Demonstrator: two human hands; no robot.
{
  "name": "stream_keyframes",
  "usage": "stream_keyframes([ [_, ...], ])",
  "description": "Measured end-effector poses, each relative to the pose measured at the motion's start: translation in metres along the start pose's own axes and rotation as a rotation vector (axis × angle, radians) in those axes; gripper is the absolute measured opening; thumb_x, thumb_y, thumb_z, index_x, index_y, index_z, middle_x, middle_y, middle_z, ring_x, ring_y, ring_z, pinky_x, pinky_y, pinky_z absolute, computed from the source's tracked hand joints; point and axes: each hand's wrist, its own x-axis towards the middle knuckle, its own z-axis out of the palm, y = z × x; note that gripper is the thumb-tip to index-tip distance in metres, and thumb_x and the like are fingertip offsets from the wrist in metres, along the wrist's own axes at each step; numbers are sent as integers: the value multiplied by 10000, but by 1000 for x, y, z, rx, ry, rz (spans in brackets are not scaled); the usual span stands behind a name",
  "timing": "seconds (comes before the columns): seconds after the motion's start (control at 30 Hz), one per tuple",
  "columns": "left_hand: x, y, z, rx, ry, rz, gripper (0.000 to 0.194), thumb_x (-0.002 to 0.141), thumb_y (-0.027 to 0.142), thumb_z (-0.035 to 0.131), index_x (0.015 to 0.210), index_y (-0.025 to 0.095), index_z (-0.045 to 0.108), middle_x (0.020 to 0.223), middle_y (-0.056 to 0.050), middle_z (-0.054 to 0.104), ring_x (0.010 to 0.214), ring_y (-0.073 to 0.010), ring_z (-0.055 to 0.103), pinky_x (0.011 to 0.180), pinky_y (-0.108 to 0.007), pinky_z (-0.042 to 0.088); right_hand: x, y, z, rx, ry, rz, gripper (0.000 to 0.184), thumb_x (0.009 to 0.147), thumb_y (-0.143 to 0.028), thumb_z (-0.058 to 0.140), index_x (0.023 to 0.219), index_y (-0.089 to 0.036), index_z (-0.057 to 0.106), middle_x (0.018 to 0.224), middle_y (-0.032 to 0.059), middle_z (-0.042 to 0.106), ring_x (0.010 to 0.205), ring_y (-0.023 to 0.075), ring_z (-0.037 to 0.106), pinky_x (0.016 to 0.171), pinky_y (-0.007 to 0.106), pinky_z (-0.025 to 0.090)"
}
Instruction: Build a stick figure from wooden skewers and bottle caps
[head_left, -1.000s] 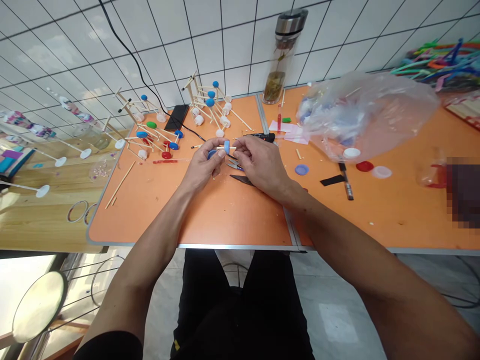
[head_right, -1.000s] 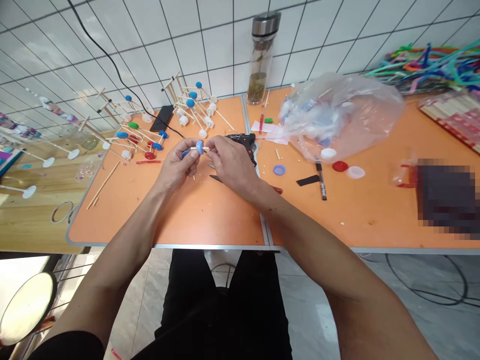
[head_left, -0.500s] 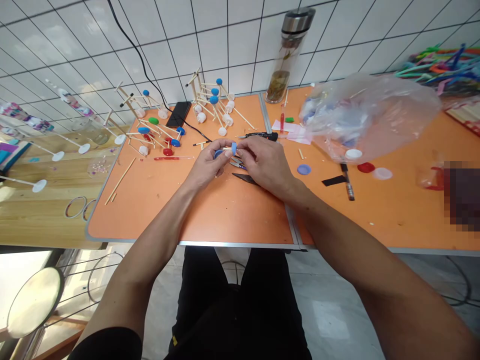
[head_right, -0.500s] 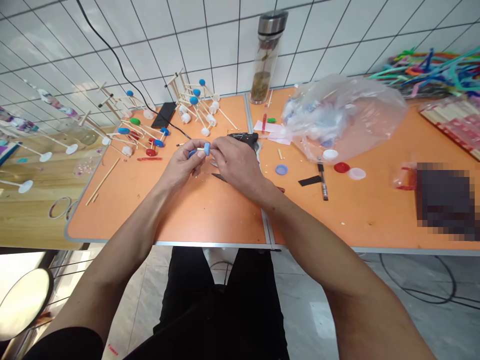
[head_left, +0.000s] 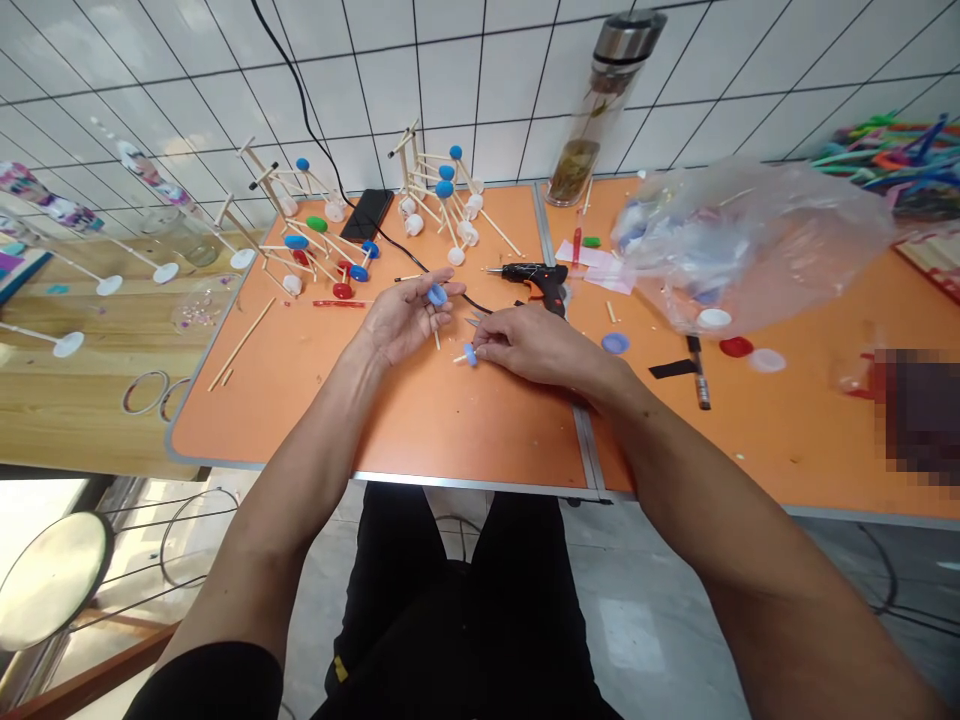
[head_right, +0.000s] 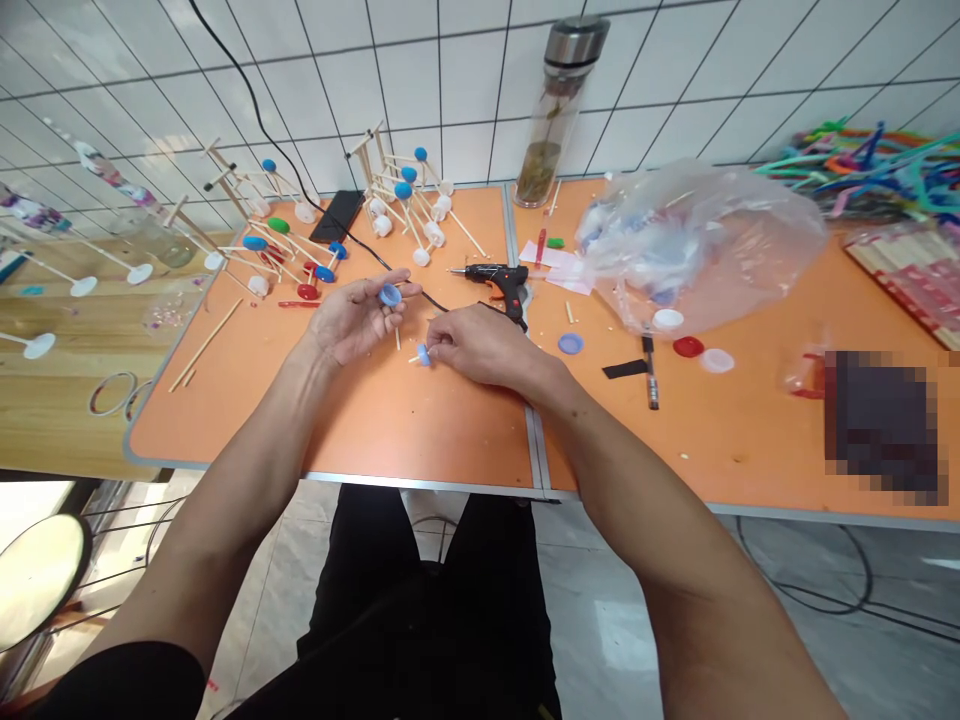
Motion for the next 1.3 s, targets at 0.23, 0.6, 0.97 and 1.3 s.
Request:
stream_keyframes([
  [0.23,2,-6,-9,71,-61,134,150,965,74,759,1089,152,794,1141,-109,885,917,-128,825,1006,-268,651,-2,-8,-3,63,35,63,185,997,-248,670,953,-205,845,932,61,828,825,219,693,760,342,404],
  [0.6,8,-24,-6,351,-209,477,611,722,462,1095,1224,253,816,1280,-89,884,1276,-272,820,1163,-405,597,3,-7,4,139,672,46,118,968,-228,623,926,-230,732,859,46,763,797,224,658,782,367,486],
  [0.97,5,-24,-1,419,-225,554,539,762,518,1069,1159,223,854,1300,-128,882,1289,-300,827,1163,-427,626,3,-7,5,47,614,16,138,968,-175,610,900,-216,722,877,68,762,816,228,662,802,366,472],
  [1.3,2,-4,-9,149,-78,295,279,951,263,935,1203,198,836,1412,-131,849,1419,-293,780,1229,-385,627,-8,-18,-10,-56,-61,100,200,1016,-274,664,978,-225,854,929,55,829,848,223,698,731,339,378],
])
